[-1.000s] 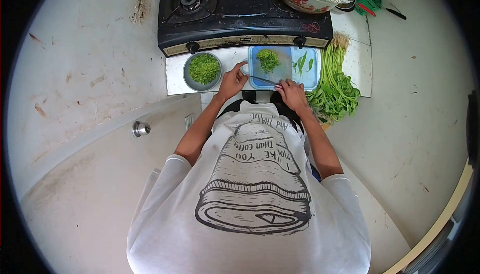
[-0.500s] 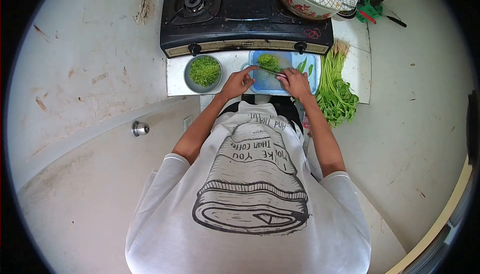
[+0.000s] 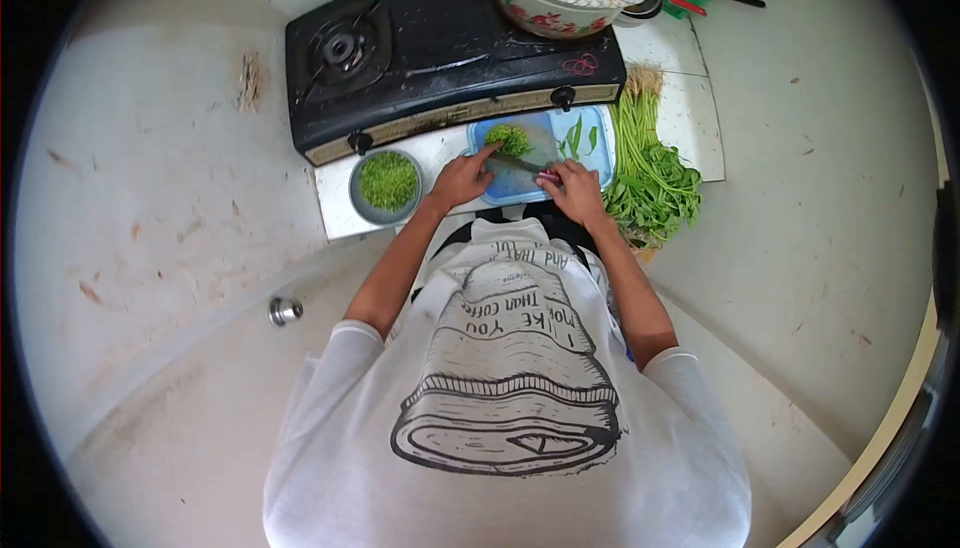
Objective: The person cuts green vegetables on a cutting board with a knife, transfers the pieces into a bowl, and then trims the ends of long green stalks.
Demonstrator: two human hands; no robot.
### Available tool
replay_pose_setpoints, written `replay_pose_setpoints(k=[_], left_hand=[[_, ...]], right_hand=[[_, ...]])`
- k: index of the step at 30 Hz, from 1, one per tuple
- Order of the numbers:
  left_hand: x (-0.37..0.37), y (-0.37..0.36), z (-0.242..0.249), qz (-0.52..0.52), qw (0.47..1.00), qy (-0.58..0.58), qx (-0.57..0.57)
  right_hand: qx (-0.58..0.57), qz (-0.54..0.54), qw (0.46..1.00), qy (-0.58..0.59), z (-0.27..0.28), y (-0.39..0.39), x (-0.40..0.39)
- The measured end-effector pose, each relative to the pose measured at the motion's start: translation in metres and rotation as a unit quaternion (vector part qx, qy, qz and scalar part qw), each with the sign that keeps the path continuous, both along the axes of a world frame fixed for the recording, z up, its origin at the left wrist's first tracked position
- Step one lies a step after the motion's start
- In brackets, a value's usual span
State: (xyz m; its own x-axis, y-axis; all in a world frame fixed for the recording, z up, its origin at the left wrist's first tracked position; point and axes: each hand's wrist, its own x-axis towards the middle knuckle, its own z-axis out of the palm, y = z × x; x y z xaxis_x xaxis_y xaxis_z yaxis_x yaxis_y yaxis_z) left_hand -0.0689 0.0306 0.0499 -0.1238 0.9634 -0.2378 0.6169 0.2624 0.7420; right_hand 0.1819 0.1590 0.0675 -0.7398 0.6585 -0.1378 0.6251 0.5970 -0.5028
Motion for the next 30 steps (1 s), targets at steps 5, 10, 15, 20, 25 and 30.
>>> replay_pose_setpoints(k=[5,10,15,20,25,30], left_hand=[[-0.004,0.005,0.002,0.015,1.000,-0.001,0.015],[0.009,0.039,0.008,-0.012,0.999,0.005,0.052],[0.041,0.083,0.013,-0.107,0.987,0.045,0.106],[0.067,0.133,0.004,-0.235,0.961,0.060,0.129],[0.087,0.172,-0.023,-0.348,0.914,0.159,0.133],[0.094,0.184,-0.034,-0.362,0.906,0.185,0.120]], right_hand=[[-0.104,-0.065,0.991,0.049,-0.002,-0.016,0.038],[-0.159,-0.107,0.980,0.046,-0.004,-0.014,0.075],[-0.197,-0.169,0.965,0.043,-0.001,-0.002,0.107],[-0.215,-0.226,0.948,0.062,0.007,-0.003,0.132],[-0.218,-0.259,0.936,0.093,-0.006,-0.014,0.154],[-0.221,-0.290,0.923,0.124,-0.008,-0.022,0.174]])
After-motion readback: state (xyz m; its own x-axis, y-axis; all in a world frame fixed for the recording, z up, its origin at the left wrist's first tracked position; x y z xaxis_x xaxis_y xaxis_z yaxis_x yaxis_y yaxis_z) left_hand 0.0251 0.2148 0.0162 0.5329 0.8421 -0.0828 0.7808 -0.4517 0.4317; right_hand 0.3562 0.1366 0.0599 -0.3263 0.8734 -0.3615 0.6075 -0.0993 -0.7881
